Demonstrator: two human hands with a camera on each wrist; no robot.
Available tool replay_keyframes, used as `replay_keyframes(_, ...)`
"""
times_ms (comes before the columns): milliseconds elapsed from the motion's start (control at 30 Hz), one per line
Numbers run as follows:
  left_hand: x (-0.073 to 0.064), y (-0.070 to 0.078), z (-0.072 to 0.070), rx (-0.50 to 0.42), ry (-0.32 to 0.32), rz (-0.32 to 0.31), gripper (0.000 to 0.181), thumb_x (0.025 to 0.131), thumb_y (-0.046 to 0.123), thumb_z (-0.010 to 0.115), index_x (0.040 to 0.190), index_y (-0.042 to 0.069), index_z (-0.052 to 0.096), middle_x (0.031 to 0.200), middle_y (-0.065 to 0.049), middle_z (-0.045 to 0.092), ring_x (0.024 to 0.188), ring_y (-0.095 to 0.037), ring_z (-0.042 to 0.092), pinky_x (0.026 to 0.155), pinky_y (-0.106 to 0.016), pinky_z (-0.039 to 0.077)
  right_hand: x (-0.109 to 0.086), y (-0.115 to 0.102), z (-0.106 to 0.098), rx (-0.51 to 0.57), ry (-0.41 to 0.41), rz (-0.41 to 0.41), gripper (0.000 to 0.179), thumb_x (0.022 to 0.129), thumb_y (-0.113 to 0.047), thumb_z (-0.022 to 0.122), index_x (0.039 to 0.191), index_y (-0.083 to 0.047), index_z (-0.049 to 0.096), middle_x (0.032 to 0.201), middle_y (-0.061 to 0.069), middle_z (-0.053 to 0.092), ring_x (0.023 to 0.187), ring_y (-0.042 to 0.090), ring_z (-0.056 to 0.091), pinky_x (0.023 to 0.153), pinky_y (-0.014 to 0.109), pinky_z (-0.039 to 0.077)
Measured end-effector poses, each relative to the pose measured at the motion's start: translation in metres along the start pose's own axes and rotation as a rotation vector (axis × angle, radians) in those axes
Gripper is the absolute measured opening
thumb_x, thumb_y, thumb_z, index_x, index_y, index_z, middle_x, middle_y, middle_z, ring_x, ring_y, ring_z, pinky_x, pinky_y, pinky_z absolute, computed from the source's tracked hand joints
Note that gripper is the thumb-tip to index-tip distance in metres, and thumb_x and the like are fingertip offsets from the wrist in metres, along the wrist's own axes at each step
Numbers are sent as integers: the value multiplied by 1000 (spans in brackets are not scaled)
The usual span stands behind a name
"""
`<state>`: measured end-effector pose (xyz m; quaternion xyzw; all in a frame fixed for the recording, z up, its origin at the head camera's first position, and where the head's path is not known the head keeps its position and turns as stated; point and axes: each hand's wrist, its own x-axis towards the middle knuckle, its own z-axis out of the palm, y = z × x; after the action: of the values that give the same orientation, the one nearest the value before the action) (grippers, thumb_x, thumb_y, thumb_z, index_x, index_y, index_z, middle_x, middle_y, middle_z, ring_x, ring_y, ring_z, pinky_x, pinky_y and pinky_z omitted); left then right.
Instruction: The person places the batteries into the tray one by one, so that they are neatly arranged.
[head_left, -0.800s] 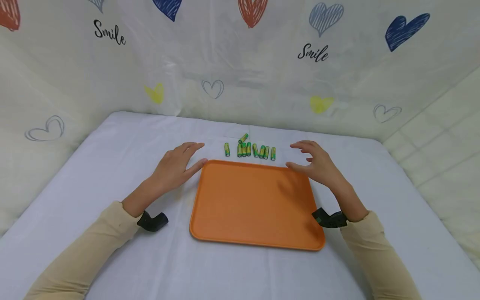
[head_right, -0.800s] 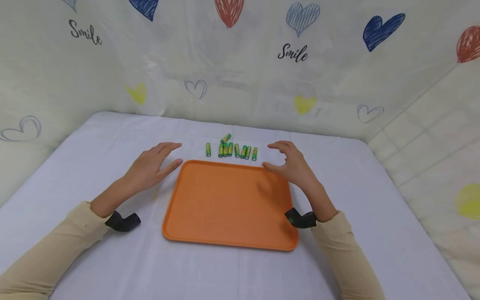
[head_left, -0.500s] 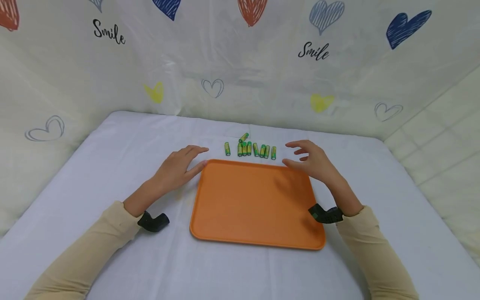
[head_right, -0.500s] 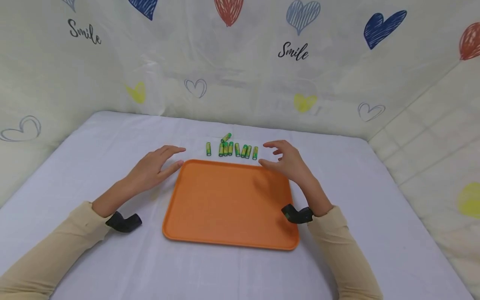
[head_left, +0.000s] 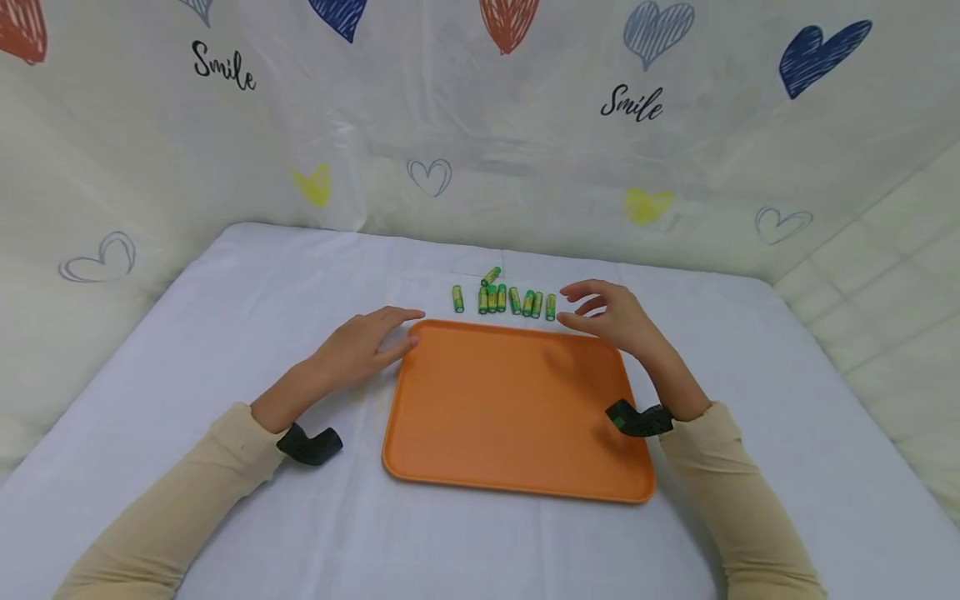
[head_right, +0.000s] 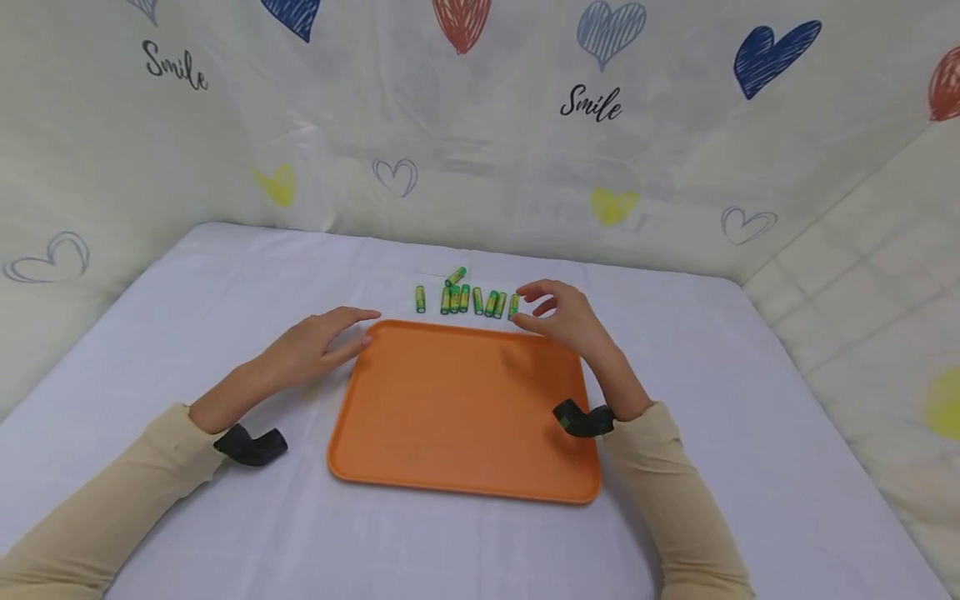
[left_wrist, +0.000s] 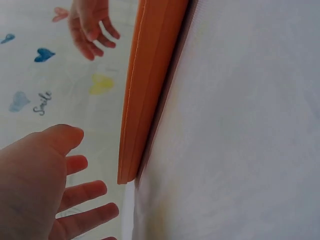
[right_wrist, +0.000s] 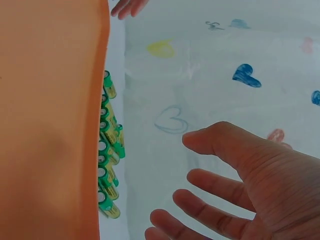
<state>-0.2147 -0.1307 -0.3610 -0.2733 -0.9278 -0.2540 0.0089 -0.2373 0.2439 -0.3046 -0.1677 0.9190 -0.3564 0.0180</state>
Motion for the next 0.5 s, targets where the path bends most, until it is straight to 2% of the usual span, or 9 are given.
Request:
replay_keyframes(133,0,-1,1,-12,-36,0,51,100,39,54,144,13,48,142,-7,52,130,-26,49,106,-48,39,4,2,2,1,1,15,42,89,-20,72,126,-2,60,125,22,59,105,34,61,78,36,54)
replay_keyframes(333,-1,-3,2,-15,-71,2,53,100,39,54,146,13,45,144,-7,51,132,-26,47,108,-48,37,9,9,4,31,1,58,42,90,-20,72,126,-1,60,127,22,58,108,34,59,82,42,54)
replay_keyframes(500,-1,-7,2,-4,-67,23,52,100,37,55,145,13,46,143,-7,51,132,-26,48,108,-47,38,12,16,6,57,6,76,45,90,-20,71,127,2,59,128,23,57,109,36,59,87,46,52)
